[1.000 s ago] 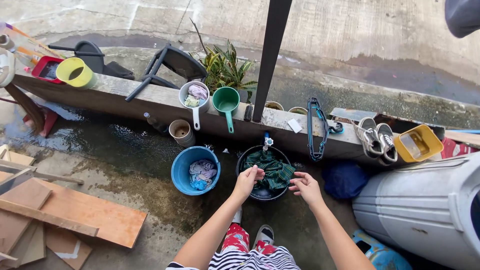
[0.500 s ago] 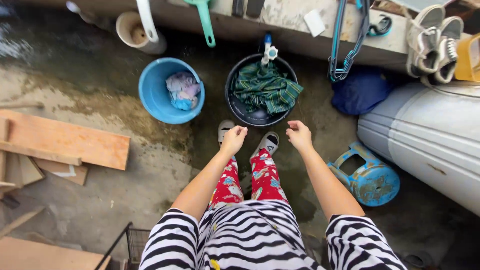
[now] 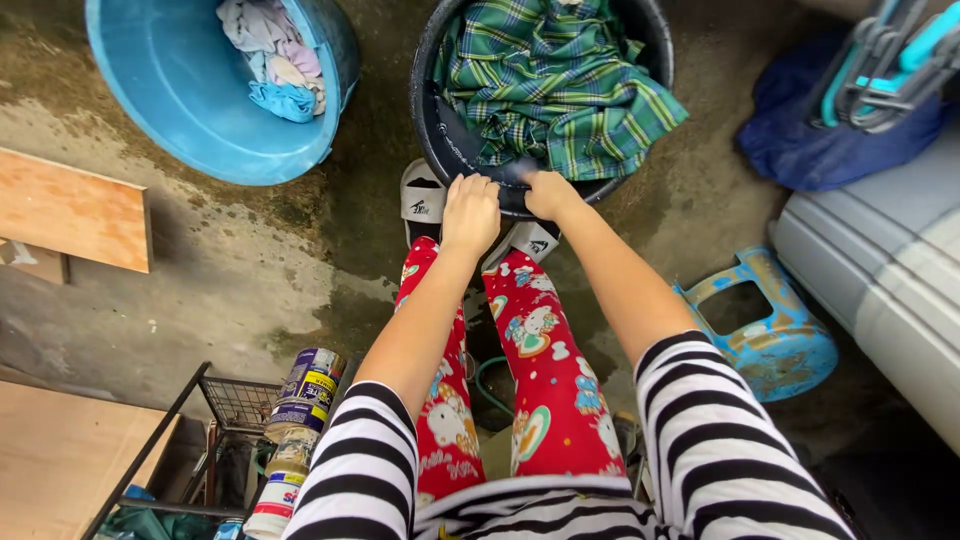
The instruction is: Hand-washing laundry in a bucket and hanging clothes on a clothesline using hangers.
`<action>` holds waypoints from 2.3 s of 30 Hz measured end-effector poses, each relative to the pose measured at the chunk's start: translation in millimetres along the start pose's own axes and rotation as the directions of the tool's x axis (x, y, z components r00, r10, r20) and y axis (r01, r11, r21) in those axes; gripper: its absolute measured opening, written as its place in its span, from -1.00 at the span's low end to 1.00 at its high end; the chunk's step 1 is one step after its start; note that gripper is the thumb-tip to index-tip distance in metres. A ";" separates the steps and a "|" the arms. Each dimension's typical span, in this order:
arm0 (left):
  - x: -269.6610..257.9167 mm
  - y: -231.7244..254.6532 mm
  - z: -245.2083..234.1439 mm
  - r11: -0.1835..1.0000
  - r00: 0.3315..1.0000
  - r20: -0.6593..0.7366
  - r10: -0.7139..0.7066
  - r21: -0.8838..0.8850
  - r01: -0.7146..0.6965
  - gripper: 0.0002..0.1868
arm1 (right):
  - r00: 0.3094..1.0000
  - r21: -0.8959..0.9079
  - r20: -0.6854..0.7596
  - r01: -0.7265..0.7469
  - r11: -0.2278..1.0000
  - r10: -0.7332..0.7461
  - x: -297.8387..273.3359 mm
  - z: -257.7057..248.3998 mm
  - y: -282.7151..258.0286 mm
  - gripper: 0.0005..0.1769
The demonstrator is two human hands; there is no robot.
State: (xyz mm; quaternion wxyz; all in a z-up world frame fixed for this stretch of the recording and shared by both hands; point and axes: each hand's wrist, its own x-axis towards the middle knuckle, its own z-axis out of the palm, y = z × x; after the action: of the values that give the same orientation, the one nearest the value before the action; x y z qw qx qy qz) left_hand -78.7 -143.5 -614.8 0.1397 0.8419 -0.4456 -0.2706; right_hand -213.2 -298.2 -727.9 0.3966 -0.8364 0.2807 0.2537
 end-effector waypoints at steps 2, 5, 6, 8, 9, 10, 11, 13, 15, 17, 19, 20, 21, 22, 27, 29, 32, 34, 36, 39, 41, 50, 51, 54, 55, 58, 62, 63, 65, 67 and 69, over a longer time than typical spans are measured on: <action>9.2 -13.7 5.4 0.992 0.990 -0.093 0.103 0.089 -0.095 -0.74 | 0.993 0.010 -0.101 -0.060 0.998 0.060 20.0 8.9 -9.1 -0.57; 13.6 -30.2 5.4 0.965 0.986 -0.090 0.141 0.234 -0.116 -0.60 | 0.928 0.004 0.081 -0.365 0.931 0.363 50.4 22.7 -25.7 -0.49; 12.9 -35.1 6.5 0.968 0.979 -0.069 0.190 0.180 -0.175 -0.64 | 0.913 -0.064 0.068 -0.399 0.915 0.403 67.9 43.6 -13.0 -0.50; 12.6 -39.3 8.1 0.964 0.969 -0.044 0.245 0.120 -0.238 -0.67 | 0.892 -0.128 0.053 -0.439 0.889 0.449 90.7 73.3 11.4 -0.50; 12.6 -39.9 7.0 0.955 0.965 -0.024 0.260 0.154 -0.254 -0.68 | 0.923 -0.073 -0.224 -0.337 0.939 0.314 97.5 82.3 21.0 -0.46; 11.8 -39.4 4.4 0.944 0.961 -0.002 0.275 0.187 -0.270 -0.69 | 0.855 -0.050 -0.489 -0.223 0.974 0.171 102.7 90.5 29.7 -0.42; 12.2 -41.6 7.9 0.943 0.960 0.002 0.282 0.182 -0.277 -0.69 | 0.853 -0.048 -0.490 -0.232 0.972 0.179 109.0 108.7 46.3 -0.42; 9.9 -42.5 10.4 0.935 0.953 -0.016 0.302 0.202 -0.293 -0.66 | 0.899 -0.228 -0.340 -0.364 0.903 0.276 116.3 142.7 76.8 -0.43; 11.2 -40.3 7.3 0.932 0.955 -0.005 0.298 0.218 -0.289 -0.65 | 0.911 -0.013 -0.234 -0.353 0.935 0.341 71.1 95.0 44.3 -0.55; 13.0 -39.4 6.5 0.930 0.958 -0.004 0.287 0.241 -0.278 -0.63 | 0.924 0.198 -0.121 -0.336 0.921 0.363 28.6 39.7 3.9 -0.65; 12.7 -38.4 10.5 0.948 0.970 0.023 0.243 0.205 -0.243 -0.51 | 0.901 0.243 -0.388 -0.105 0.964 0.195 -18.7 -17.9 -41.7 -0.73; 13.9 -35.0 4.6 0.947 0.969 0.021 0.246 0.207 -0.245 -0.51 | 0.899 0.243 -0.392 -0.103 0.965 0.195 -33.8 -38.4 -67.2 -0.73; 14.7 -27.9 0.4 0.971 0.984 0.030 0.175 0.161 -0.178 -0.40 | 0.847 0.249 -0.514 -0.006 0.969 0.137 -51.8 -60.4 -90.2 -0.80; 15.6 -20.6 -3.5 0.987 0.994 0.043 0.104 0.116 -0.109 -0.25 | 0.775 0.240 -0.627 0.092 0.966 0.082 -69.8 -82.1 -113.0 -0.87; 15.7 17.2 -59.1 0.916 0.997 -0.071 -0.037 -0.402 0.006 0.17 | 0.874 0.685 -0.393 0.070 0.725 0.287 -148.0 -152.3 -211.1 -0.75; 8.3 16.9 -49.7 0.817 0.981 -0.174 -0.086 -0.577 -0.031 0.19 | 0.903 0.796 -0.271 0.015 0.605 0.334 -178.7 -168.3 -229.6 -0.71; 4.4 12.1 -25.3 0.808 0.976 -0.215 -0.047 -0.582 -0.089 -0.01 | 0.928 0.963 -0.262 0.269 0.010 0.264 -217.6 -186.2 -246.2 -0.82; 8.0 18.7 -24.0 0.855 0.903 -0.425 -0.061 -0.489 -0.172 -0.11 | 0.954 0.926 -0.244 0.282 -0.251 0.174 -242.4 -206.9 -265.3 -0.84; 25.2 52.4 -90.2 0.856 0.869 -0.493 -0.040 -0.465 -0.224 -0.09 | 0.956 0.902 -0.255 0.288 -0.321 0.142 -260.5 -219.3 -268.1 -0.81; 37.1 75.0 -131.7 0.832 0.833 -0.552 0.011 -0.457 -0.314 -0.30 | 0.917 0.810 -0.340 0.398 -0.430 0.209 -276.3 -226.2 -241.2 -0.70; 33.6 81.6 -142.3 0.811 0.831 -0.554 0.035 -0.470 -0.348 -0.56 | 0.867 0.736 -0.400 0.497 -0.459 0.296 -273.4 -221.6 -206.3 -0.63; -21.5 125.1 -185.5 0.511 0.943 -0.283 -0.173 -0.845 -0.160 -0.40 | 0.899 0.898 0.085 0.117 -0.423 0.429 -142.3 -168.7 -132.4 -0.54; -27.3 129.3 -183.3 0.519 0.942 -0.308 -0.131 -0.831 -0.199 -0.44 | 0.961 0.861 0.160 -0.023 -0.508 0.227 -134.2 -178.3 -145.6 -0.42; -37.7 137.6 -189.3 0.533 0.924 -0.383 0.002 -0.781 -0.325 -0.48 | 0.970 0.856 0.237 -0.186 -0.482 0.046 -120.5 -182.5 -168.5 -0.33; -40.5 139.9 -192.7 0.529 0.900 -0.427 0.092 -0.744 -0.407 -0.47 | 0.964 0.895 0.251 -0.197 -0.400 0.086 -118.5 -179.1 -172.9 -0.32; -38.5 136.7 -199.6 0.555 0.920 -0.361 0.152 -0.739 -0.381 -0.42 | 0.998 0.919 0.064 -0.070 -0.388 -0.028 -113.3 -156.3 -151.5 -0.29; -25.1 111.1 -181.6 0.695 0.914 -0.399 -0.075 -0.678 -0.239 -0.39 | 0.992 0.881 -0.005 0.065 -0.469 0.129 -125.6 -167.0 -171.5 -0.43; -18.0 103.6 -178.3 0.629 0.913 -0.385 -0.137 -0.745 -0.220 -0.33 | 0.977 0.855 -0.033 0.137 -0.500 0.212 -133.9 -175.1 -183.0 -0.48; -10.8 90.9 -162.3 0.558 0.909 -0.365 -0.201 -0.805 -0.200 -0.28 | 0.955 0.825 -0.054 0.207 -0.525 0.291 -144.6 -181.2 -193.2 -0.52; -7.8 80.5 -137.5 -0.117 0.987 0.004 -0.159 -0.993 -0.015 -0.31 | 0.945 0.808 -0.080 0.247 -0.534 0.316 -148.3 -179.0 -190.6 -0.52; -12.7 66.3 -91.8 0.115 0.998 -0.015 -0.061 -0.993 -0.008 -0.37 | 0.957 0.816 -0.102 0.237 -0.527 0.272 -143.1 -170.0 -173.6 -0.49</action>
State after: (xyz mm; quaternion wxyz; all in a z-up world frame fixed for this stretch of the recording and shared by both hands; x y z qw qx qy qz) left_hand -76.0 -170.9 -504.3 0.6707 0.5504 -0.1338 -0.4789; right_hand -164.6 -305.2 -450.3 0.8691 -0.0733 0.4252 -0.2419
